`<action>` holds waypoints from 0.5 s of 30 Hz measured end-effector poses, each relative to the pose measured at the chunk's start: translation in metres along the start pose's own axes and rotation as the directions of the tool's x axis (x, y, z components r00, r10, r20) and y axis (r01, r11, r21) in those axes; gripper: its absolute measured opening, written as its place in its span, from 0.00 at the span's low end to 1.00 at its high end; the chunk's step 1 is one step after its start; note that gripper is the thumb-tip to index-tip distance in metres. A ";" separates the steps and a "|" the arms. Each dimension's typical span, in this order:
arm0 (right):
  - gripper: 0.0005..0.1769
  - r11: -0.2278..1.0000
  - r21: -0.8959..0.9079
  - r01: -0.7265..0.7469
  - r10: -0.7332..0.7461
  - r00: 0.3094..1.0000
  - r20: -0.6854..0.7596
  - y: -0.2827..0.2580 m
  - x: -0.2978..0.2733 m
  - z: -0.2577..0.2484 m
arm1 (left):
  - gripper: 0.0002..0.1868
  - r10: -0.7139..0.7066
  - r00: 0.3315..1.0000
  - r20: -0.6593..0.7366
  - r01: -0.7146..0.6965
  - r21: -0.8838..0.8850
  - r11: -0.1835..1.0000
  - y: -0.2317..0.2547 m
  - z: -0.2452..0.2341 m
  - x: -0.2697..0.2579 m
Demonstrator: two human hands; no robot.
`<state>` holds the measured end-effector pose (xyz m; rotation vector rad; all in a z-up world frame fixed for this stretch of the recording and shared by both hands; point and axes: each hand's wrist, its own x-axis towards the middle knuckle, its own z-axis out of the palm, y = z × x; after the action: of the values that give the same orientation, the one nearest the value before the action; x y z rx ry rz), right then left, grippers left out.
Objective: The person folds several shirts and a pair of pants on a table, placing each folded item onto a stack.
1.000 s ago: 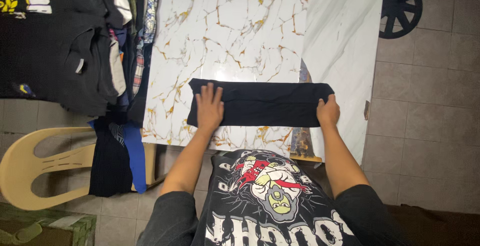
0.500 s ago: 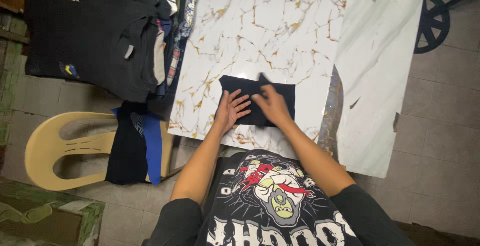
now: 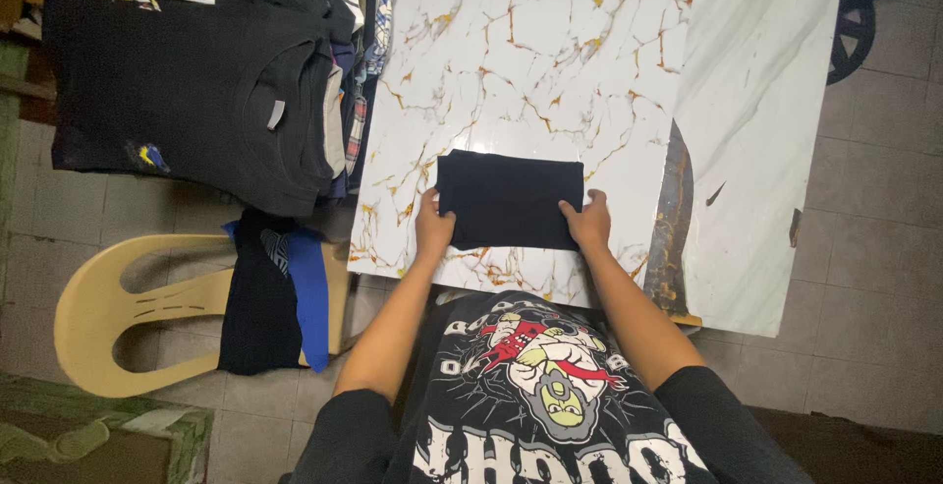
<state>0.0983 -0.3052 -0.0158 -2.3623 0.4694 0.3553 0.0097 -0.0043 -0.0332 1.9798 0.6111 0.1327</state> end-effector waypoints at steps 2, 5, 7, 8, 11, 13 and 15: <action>0.29 0.956 0.291 -0.038 0.005 0.994 0.112 0.009 0.011 0.009 | 0.27 0.257 0.953 -0.160 -0.206 0.281 0.937 0.034 -0.008 -0.021; 0.21 0.760 0.649 -0.033 -0.179 0.950 0.257 0.012 0.017 0.020 | 0.25 0.316 0.949 0.018 -0.316 0.081 0.945 0.091 0.004 -0.033; 0.22 0.675 0.738 0.008 -0.320 0.904 0.283 0.006 0.002 0.021 | 0.28 0.167 0.955 0.247 -0.107 -0.240 0.965 0.122 0.023 -0.043; 0.23 0.713 0.699 0.048 -0.372 0.871 0.320 -0.003 -0.008 0.018 | 0.32 0.096 0.932 0.350 0.045 -0.373 0.927 0.134 0.032 -0.046; 0.29 0.715 0.698 0.041 -0.477 0.758 0.445 -0.040 -0.040 -0.013 | 0.29 -0.039 0.908 0.416 0.185 -0.317 0.930 0.146 0.045 -0.051; 0.32 0.689 0.725 -0.015 -0.534 0.666 0.521 -0.056 -0.054 -0.041 | 0.26 -0.150 0.919 0.365 0.225 -0.171 0.959 0.139 0.052 -0.044; 0.28 0.670 0.727 -0.148 -0.542 0.572 0.616 -0.056 -0.054 -0.055 | 0.24 -0.258 0.921 0.292 0.278 -0.026 0.960 0.127 0.061 -0.040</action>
<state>0.0806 -0.2909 0.0765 -1.2207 -0.1533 0.8875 0.0425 -0.1176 0.0534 1.7868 0.6707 -0.2949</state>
